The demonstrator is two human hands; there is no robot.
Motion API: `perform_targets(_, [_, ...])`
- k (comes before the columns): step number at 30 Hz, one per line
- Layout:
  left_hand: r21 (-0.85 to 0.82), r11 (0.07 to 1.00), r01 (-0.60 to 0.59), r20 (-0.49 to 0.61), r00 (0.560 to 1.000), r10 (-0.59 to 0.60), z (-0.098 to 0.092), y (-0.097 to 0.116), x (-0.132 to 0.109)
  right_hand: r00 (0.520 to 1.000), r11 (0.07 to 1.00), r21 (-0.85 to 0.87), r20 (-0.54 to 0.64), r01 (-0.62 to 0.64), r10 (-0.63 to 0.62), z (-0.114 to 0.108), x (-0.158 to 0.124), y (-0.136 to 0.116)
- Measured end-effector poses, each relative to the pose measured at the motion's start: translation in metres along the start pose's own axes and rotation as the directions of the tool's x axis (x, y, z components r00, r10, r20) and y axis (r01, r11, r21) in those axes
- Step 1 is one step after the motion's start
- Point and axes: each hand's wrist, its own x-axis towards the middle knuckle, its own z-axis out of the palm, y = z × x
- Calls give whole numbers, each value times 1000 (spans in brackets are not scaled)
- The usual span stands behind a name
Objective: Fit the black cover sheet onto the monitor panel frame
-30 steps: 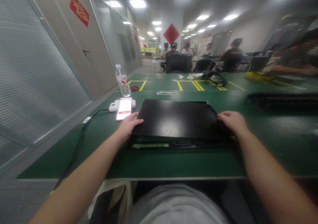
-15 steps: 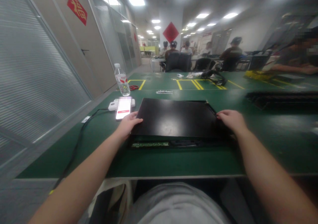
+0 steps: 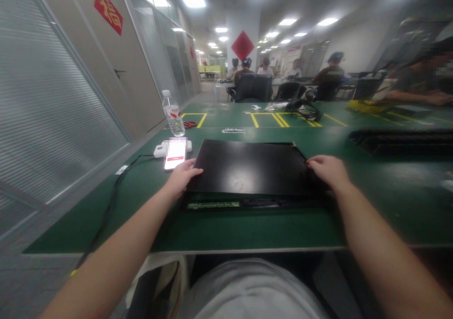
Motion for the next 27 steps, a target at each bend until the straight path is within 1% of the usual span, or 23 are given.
perform_targets(4, [5,1000,2,-9,1000,-2,3,2,-2,1000,1000,15,-18,9,-8,2,2,2])
perform_targets(9, [3,1000,2,-24,1000,-2,4,1,-2,999,997,71,-10,-30,31,2,2,2])
perform_targets(13, [-9,1000,9,-19,1000,-9,4,1,-1,999,994,103,-31,-31,35,1,2,3])
perform_targets(16, [-19,1000,20,-24,1000,-21,4,1,1,999,989,141,-15,-34,37,0,1,2])
perform_targets(19, [-31,999,32,-24,999,-32,2,-1,3,996,979,187,44,-78,71,-3,-1,-1])
perform_targets(23, [-17,1000,12,-27,1000,-12,-1,-4,5,980,928,323,127,-184,151,-8,-4,-4])
perform_targets(27, [48,998,-38,-35,999,40,-3,-3,4,963,872,410,154,-267,222,-10,-4,-4])
